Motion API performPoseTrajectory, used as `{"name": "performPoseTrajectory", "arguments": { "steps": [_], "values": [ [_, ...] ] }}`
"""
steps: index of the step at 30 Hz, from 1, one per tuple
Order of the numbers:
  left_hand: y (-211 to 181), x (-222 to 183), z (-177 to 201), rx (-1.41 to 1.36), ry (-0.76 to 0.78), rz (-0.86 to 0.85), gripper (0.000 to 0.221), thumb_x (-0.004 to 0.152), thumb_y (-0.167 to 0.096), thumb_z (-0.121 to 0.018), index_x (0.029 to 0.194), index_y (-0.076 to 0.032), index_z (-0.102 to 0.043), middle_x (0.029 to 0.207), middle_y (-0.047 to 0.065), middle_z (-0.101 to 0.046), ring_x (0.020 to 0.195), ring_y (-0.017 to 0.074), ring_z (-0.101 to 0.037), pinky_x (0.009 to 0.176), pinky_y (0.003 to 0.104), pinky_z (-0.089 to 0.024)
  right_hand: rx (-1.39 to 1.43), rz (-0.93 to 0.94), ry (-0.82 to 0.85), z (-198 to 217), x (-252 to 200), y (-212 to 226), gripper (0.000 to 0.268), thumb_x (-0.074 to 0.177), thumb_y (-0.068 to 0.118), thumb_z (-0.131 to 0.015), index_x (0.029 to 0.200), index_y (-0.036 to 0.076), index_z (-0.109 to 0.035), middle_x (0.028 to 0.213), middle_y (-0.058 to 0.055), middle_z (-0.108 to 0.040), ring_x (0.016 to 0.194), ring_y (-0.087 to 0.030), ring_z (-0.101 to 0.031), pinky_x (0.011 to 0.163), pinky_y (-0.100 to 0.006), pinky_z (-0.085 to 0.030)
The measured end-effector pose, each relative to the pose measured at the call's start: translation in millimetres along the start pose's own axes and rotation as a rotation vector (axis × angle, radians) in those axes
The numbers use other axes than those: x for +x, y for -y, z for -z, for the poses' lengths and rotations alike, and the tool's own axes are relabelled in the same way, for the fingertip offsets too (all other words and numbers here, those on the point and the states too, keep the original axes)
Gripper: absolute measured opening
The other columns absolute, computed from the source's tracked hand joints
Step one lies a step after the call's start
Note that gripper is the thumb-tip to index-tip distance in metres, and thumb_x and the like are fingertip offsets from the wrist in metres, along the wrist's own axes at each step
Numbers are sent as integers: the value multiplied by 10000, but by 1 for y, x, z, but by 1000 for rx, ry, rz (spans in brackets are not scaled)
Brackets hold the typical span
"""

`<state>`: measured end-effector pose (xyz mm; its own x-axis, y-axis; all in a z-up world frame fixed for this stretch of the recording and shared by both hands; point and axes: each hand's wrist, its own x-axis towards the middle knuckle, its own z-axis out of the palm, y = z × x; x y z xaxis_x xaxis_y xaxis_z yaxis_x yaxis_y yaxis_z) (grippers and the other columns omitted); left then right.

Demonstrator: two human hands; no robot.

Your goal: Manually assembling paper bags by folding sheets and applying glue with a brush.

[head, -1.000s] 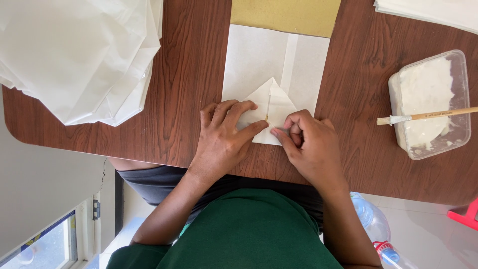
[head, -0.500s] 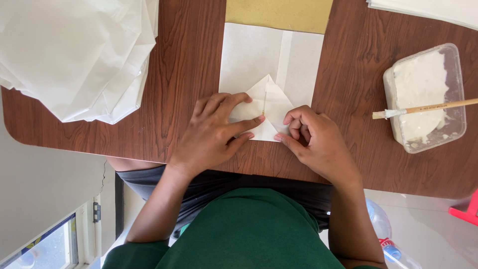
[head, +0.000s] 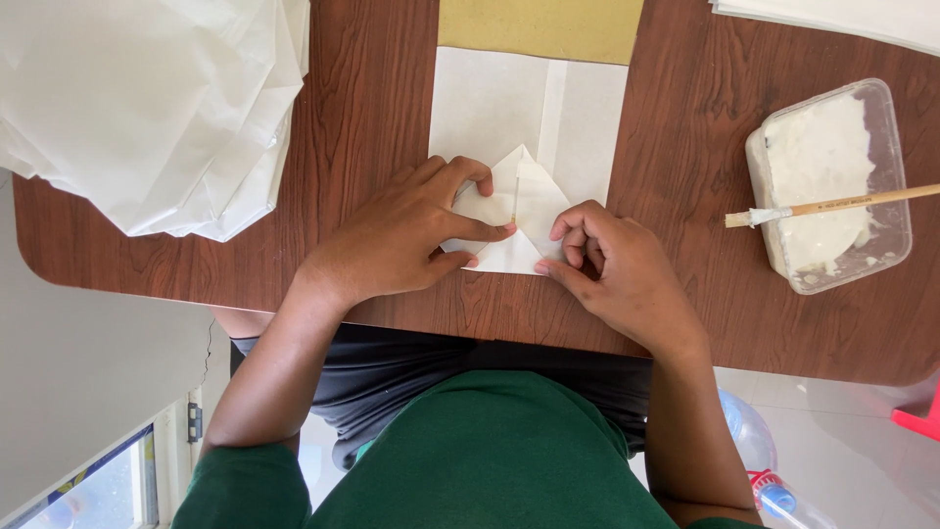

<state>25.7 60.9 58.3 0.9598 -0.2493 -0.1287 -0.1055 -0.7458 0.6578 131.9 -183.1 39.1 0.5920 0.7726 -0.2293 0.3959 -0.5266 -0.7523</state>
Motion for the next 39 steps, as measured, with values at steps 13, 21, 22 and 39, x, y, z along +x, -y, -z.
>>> {"name": "performPoseTrajectory", "arguments": {
  "steps": [13, 21, 22, 39],
  "values": [
    [6, 4, 3, 7, 90, -15, 396, 799, -140, -789, 1193, -173, -797, 1283, 110, -481, 1088, 341, -531, 907, 481, -445, 22, -60, 5, 3, 1, 2, 273, 817, 113, -802, 996, 183, -608, 603, 7, -609, 472, -196, -533, 565, -325, -463],
    [3, 4, 3, 29, 100, -12, 389, 797, -154, -790, 1185, -178, -796, 1283, 104, -481, 1079, 334, -537, 903, 475, -456, -152, -5, -75, -9, 8, 1, 205, 878, 203, -811, 974, 191, -630, 583, 20, -588, 503, -200, -564, 600, -318, -468],
    [2, 4, 5, 30, 100, -4, 392, 807, -147, -780, 1199, -172, -791, 1285, 108, -480, 1086, 337, -536, 902, 475, -454, -114, 15, -41, -6, 7, 0, 225, 848, 152, -819, 983, 178, -642, 600, 3, -608, 517, -218, -579, 630, -342, -484],
    [1, 1, 4, 9, 80, -8, 389, 816, -143, -781, 1206, -155, -785, 1309, 123, -485, 1043, 325, -522, 890, 483, -449, -57, -97, -19, 1, 10, 12, 273, 816, 184, -848, 983, 158, -633, 611, -16, -598, 535, -222, -562, 575, -346, -460]
  ]
}}
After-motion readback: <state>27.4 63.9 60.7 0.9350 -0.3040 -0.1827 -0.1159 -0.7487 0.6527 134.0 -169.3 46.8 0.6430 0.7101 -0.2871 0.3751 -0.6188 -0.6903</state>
